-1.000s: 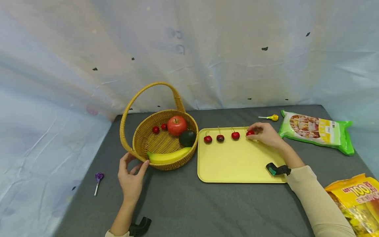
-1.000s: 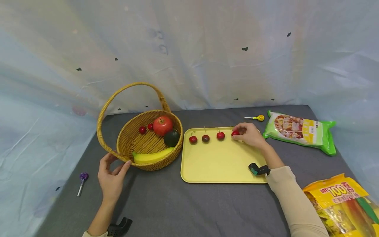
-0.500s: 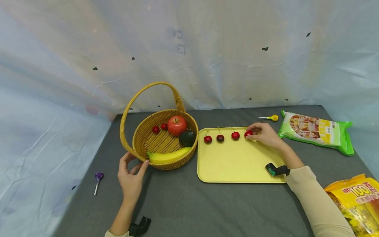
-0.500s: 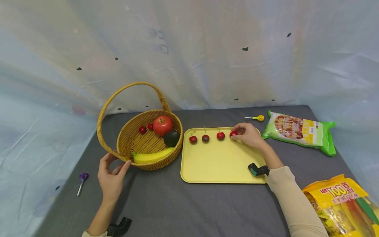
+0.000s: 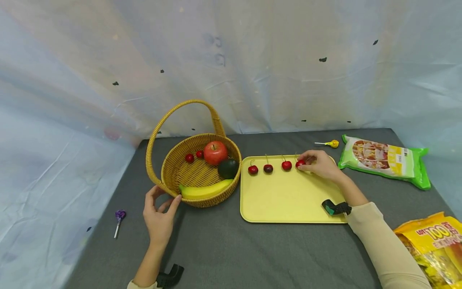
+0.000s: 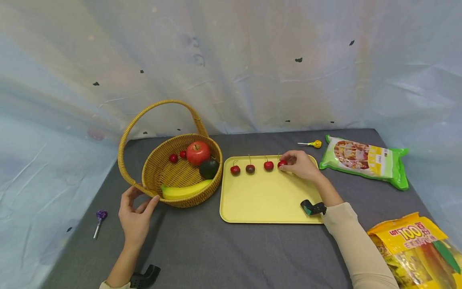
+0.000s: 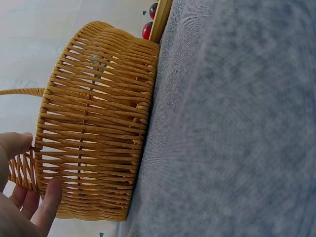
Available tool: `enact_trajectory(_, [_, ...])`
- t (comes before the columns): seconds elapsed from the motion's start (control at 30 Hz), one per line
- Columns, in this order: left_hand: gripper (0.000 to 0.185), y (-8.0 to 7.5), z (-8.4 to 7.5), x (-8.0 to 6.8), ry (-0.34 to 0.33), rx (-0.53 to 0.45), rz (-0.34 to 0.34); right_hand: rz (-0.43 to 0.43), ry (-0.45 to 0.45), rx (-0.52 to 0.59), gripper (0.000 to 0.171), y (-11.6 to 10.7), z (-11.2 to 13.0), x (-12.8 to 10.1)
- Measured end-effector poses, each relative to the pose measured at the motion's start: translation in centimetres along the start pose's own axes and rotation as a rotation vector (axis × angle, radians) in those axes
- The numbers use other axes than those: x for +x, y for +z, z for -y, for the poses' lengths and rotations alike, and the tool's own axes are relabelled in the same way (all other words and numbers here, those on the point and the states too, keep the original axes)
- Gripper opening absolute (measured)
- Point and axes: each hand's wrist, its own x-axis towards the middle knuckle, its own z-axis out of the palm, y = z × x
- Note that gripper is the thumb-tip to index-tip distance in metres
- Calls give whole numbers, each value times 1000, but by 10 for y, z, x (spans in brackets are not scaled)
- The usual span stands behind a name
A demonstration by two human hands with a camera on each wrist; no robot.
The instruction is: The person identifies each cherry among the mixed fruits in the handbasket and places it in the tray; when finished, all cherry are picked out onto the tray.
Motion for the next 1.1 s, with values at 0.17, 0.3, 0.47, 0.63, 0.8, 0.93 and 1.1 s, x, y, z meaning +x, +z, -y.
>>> enact_trajectory(0.17, [55,0,0,0,11,-9,1,5,-6,0,29,2,0,1])
enact_trajectory(0.3, [55,1,1,-1,22,-11,-1,6,-9,-9,29,2,0,1])
enact_trajectory(0.47, [55,1,0,-1,31,-14,-3,-29,19,-53,32,-4,11,-3])
enact_trajectory(0.63, [55,2,3,0,66,-28,-10,-119,30,-60,34,-12,27,8])
enact_trajectory(0.8, [55,1,4,0,98,-29,-13,-143,-71,20,31,4,67,38])
enact_trajectory(0.93, [55,1,5,-1,97,-34,-5,-57,-209,143,29,35,118,69])
enact_trajectory(1.1, [56,1,6,-1,71,-51,2,140,-365,253,31,91,182,105])
